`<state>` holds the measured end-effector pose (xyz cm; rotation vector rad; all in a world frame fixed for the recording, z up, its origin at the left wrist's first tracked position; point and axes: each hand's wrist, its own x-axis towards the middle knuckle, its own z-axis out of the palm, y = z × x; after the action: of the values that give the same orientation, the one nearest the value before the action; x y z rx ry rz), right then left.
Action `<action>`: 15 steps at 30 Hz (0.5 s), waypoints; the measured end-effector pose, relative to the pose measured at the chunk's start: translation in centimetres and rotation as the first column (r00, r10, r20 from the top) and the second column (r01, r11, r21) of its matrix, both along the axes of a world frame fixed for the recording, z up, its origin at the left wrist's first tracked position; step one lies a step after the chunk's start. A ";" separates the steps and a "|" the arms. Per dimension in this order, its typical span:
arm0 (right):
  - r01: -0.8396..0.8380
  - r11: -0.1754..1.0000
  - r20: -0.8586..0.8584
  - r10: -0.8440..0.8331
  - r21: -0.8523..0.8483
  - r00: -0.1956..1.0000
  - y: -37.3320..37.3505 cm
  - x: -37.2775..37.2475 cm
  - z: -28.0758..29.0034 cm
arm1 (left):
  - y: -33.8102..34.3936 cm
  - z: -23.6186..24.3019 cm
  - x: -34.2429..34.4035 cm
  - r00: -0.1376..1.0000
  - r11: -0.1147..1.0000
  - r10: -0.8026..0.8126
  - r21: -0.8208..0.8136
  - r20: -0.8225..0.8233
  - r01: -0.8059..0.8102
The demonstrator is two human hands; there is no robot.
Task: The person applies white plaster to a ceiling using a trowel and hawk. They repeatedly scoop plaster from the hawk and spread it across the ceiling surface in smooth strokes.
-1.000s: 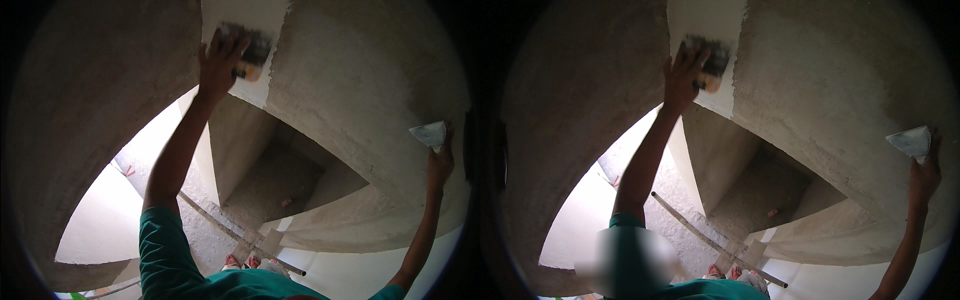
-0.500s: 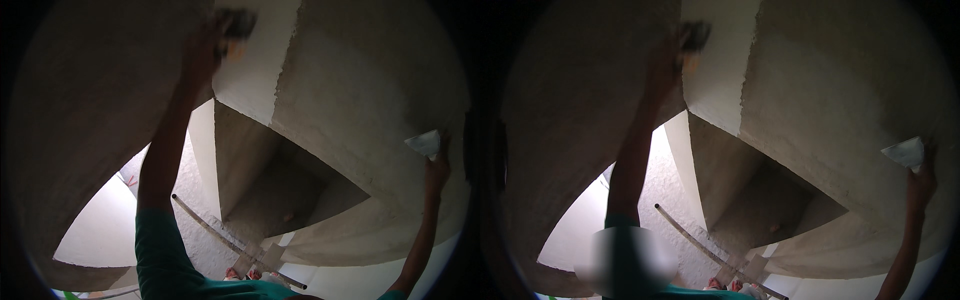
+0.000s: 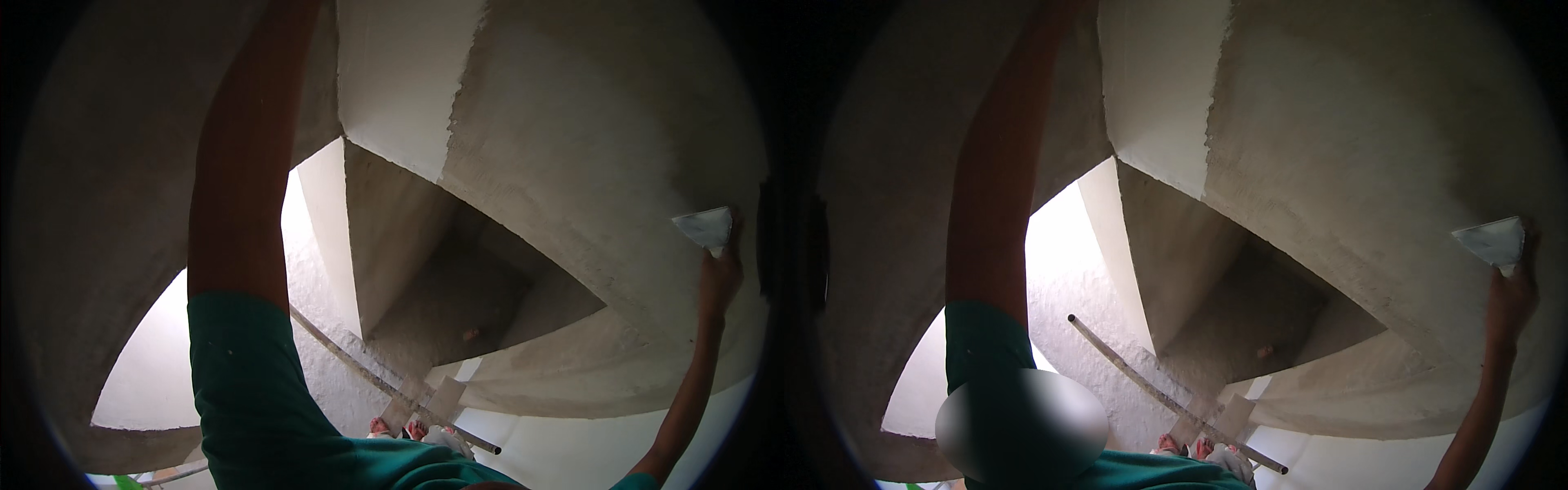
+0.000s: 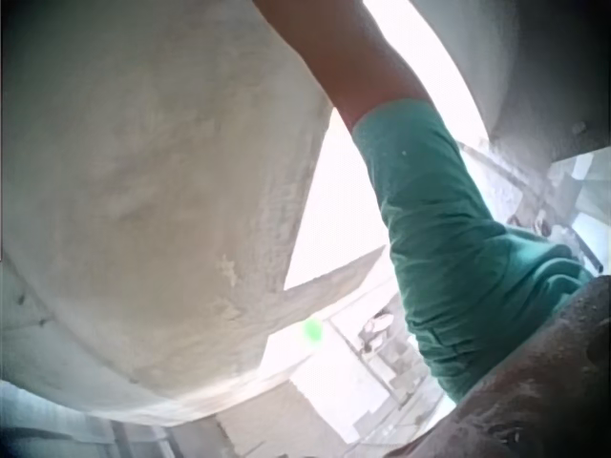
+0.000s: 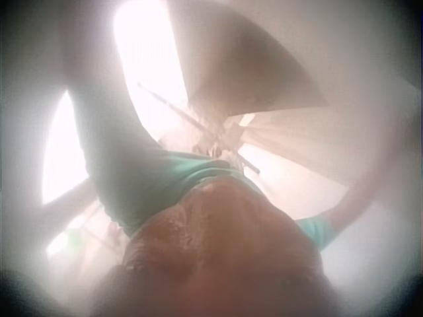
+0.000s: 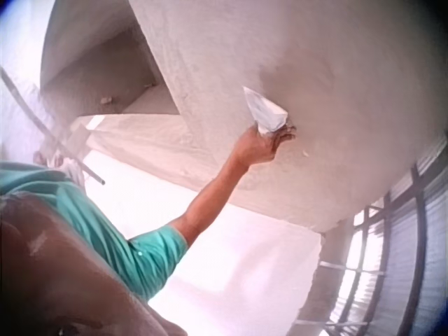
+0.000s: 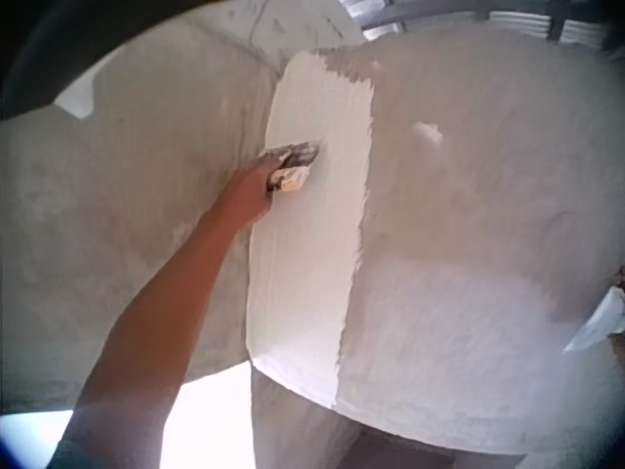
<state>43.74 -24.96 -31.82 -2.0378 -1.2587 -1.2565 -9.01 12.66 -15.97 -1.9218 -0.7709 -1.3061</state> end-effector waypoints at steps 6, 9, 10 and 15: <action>0.009 1.000 0.041 -0.009 -0.013 0.999 -0.4 1.7 -0.1 | -0.1 -4.1 -1.0 0.994 0.990 0.099 -0.097 -0.042 -0.103; 0.046 0.999 0.104 -0.044 -0.018 0.994 -0.2 1.5 0.0 | -0.5 -8.7 -1.4 0.973 0.975 0.205 -0.065 -0.105 -0.212; 0.068 0.997 0.136 -0.064 -0.023 0.989 -0.4 1.3 0.1 | -1.0 -10.7 -1.0 0.966 0.968 0.229 -0.078 -0.118 -0.239; 0.094 0.994 0.116 -0.086 -0.062 0.990 -0.8 1.9 0.0 | -2.9 -18.0 -1.3 0.981 0.967 0.124 -0.206 -0.148 -0.153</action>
<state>45.60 -25.76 -31.78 -2.1182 -1.2881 -1.4061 -10.30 9.77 -33.94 -2.0596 -0.9943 -1.0320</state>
